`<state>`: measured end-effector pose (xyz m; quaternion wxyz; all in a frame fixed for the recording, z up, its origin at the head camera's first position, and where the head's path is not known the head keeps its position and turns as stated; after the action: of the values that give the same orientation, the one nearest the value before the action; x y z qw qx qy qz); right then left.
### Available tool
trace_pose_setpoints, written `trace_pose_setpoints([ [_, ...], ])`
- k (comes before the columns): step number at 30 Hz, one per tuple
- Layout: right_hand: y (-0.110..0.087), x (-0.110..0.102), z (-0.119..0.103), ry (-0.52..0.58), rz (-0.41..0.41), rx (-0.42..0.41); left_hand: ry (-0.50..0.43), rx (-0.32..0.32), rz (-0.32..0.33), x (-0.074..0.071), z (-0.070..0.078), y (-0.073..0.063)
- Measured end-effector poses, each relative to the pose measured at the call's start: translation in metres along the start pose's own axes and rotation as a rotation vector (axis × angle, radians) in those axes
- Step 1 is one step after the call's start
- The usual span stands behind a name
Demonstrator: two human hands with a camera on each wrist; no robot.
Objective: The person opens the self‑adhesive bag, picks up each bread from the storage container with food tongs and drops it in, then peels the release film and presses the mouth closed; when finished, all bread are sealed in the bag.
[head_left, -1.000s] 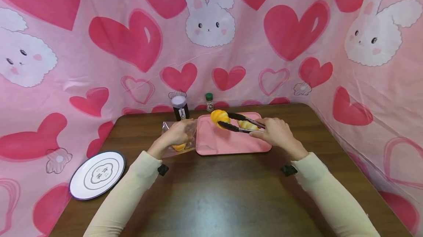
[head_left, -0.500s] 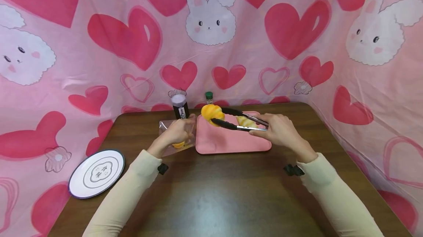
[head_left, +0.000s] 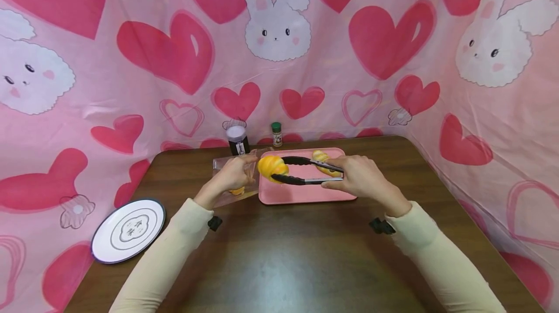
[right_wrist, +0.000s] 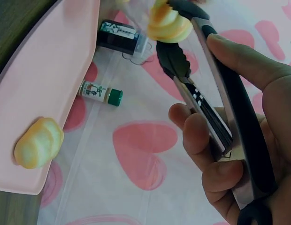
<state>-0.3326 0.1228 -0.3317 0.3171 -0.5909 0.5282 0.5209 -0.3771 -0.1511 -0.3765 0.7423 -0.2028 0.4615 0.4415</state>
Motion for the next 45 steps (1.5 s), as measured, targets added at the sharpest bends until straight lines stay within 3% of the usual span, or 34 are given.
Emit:
trace_pose_setpoints([
  [13,0.001,0.002,-0.028,-0.138,0.059,-0.055,0.046,0.056,-0.008,-0.002,0.010,0.001],
  [18,-0.002,-0.004,-0.035,-0.198,0.101,-0.070,0.047,0.042,-0.013,-0.003,0.009,0.000],
  [25,-0.008,-0.009,-0.046,-0.206,0.134,-0.128,0.023,0.034,-0.024,-0.002,0.009,-0.001],
  [32,-0.008,-0.002,-0.058,-0.248,0.171,-0.175,0.021,0.069,-0.027,-0.001,0.016,0.000],
  [45,0.001,0.016,-0.062,-0.182,0.066,-0.123,-0.001,0.094,-0.026,-0.001,0.020,0.000],
])
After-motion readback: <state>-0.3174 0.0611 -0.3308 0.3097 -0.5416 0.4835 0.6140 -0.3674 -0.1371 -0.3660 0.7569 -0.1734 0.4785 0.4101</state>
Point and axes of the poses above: each hand's wrist, its own y-axis towards the middle knuckle, its own x-axis out of the palm, z = x × y, the point moved 9 cm from there along y, towards the middle knuckle, and after that the axes turned 15 degrees about x, right-handed, at the moved point
